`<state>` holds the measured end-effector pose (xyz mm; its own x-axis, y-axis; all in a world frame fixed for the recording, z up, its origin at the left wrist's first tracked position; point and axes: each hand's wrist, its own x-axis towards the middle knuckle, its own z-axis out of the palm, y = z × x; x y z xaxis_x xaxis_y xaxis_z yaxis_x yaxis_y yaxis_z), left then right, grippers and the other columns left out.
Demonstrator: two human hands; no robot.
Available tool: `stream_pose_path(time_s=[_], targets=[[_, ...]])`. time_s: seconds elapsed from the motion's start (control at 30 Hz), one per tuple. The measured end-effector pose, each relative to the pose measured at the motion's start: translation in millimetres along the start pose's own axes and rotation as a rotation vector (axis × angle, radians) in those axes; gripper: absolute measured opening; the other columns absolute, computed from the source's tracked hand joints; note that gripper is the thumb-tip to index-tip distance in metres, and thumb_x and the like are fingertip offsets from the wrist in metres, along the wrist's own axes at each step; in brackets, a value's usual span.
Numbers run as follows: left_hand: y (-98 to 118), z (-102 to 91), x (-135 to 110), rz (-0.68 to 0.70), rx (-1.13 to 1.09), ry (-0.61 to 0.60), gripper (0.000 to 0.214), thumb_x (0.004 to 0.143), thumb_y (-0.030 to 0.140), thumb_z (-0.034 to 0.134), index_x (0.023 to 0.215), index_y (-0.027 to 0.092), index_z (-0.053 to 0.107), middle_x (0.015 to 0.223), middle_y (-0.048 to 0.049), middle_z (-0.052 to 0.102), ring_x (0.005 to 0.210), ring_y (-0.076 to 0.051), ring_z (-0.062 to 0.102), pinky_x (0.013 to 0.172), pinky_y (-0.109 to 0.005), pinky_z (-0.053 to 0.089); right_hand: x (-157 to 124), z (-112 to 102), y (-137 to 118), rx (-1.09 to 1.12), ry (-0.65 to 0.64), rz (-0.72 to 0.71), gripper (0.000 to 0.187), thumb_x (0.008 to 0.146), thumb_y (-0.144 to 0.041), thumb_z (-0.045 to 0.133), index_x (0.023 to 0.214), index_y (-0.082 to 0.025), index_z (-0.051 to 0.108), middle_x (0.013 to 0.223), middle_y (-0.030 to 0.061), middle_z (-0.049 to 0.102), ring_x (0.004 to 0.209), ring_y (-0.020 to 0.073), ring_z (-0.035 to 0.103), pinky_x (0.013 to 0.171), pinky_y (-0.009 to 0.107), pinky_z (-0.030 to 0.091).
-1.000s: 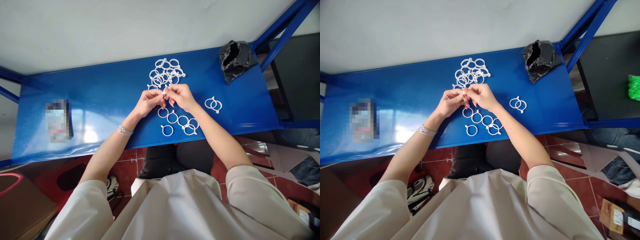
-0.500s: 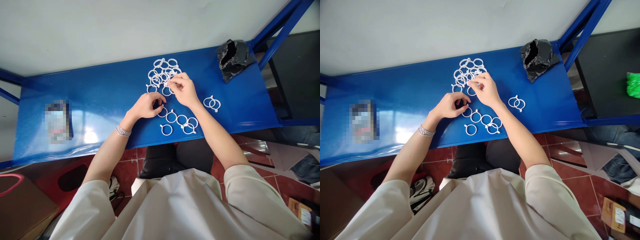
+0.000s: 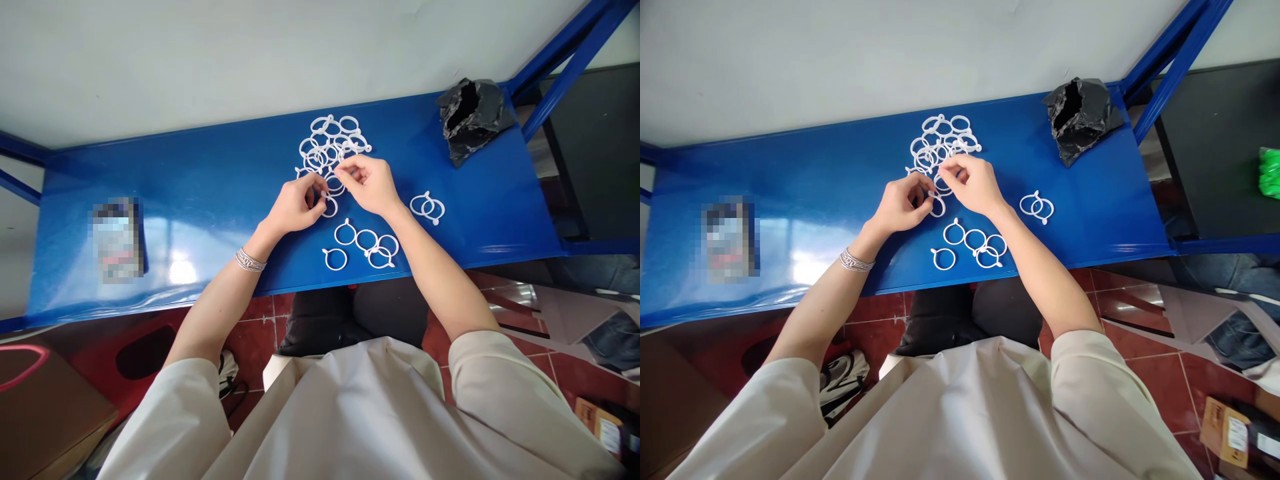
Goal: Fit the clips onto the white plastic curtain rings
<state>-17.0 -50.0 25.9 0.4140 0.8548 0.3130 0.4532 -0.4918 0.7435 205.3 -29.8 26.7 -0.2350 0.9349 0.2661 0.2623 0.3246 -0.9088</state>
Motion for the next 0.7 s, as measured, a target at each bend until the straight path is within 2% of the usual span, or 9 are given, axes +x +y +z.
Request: stream_pose_path(time_s=[0.17,0.33,0.43,0.53,0.7], targets=[[1,4.1,-1,0.002,-0.04,0.092,0.016,0.086,0.021,0.071,0.102,0.021,0.071,0.087,-0.0015,0.076,0.056,-0.01,0.052,0.06,-0.029,0.046,-4,2,-8,0.092,-0.204,0.069,0.031,0.091,-0.046,0.087,0.096,-0.018,0.074,0.082,0.0045,0.075,0.066,0.0152,0.061,0.063,0.03,0.05],[2,6.0,-3,0.029,-0.017,0.127,0.027,0.089,0.023,0.072,0.116,0.022,0.074,0.091,-0.0022,0.077,0.061,-0.011,0.056,0.064,-0.03,0.048,-6,4,-9,0.195,-0.314,0.112,0.03,0.096,-0.045,0.082,0.09,-0.018,0.072,0.08,0.0051,0.074,0.06,0.014,0.058,0.055,0.03,0.047],[0,7.3,-5,0.017,-0.048,0.138,0.032,0.089,0.024,0.073,0.122,0.023,0.072,0.087,0.0001,0.076,0.061,-0.011,0.058,0.064,-0.03,0.05,-7,5,-9,0.183,-0.318,0.109,0.027,0.099,-0.044,0.078,0.09,-0.019,0.07,0.078,0.0034,0.072,0.059,0.0144,0.057,0.055,0.03,0.045],[-2,8.9,-6,0.009,-0.084,0.143,0.032,0.089,0.026,0.075,0.12,0.023,0.071,0.084,0.0008,0.075,0.064,-0.012,0.063,0.063,-0.029,0.051,-8,6,-11,0.073,-0.298,0.05,0.022,0.099,-0.036,0.072,0.085,-0.021,0.065,0.076,0.0025,0.07,0.065,0.0161,0.057,0.062,0.031,0.045],[2,12.1,-8,0.037,-0.123,0.136,0.026,0.091,0.028,0.074,0.116,0.024,0.07,0.081,0.0007,0.074,0.064,-0.012,0.064,0.062,-0.029,0.052,-9,9,-16,-0.108,-0.28,-0.004,0.017,0.092,-0.021,0.066,0.08,-0.023,0.054,0.071,0.0006,0.065,0.067,0.0169,0.055,0.068,0.032,0.041]])
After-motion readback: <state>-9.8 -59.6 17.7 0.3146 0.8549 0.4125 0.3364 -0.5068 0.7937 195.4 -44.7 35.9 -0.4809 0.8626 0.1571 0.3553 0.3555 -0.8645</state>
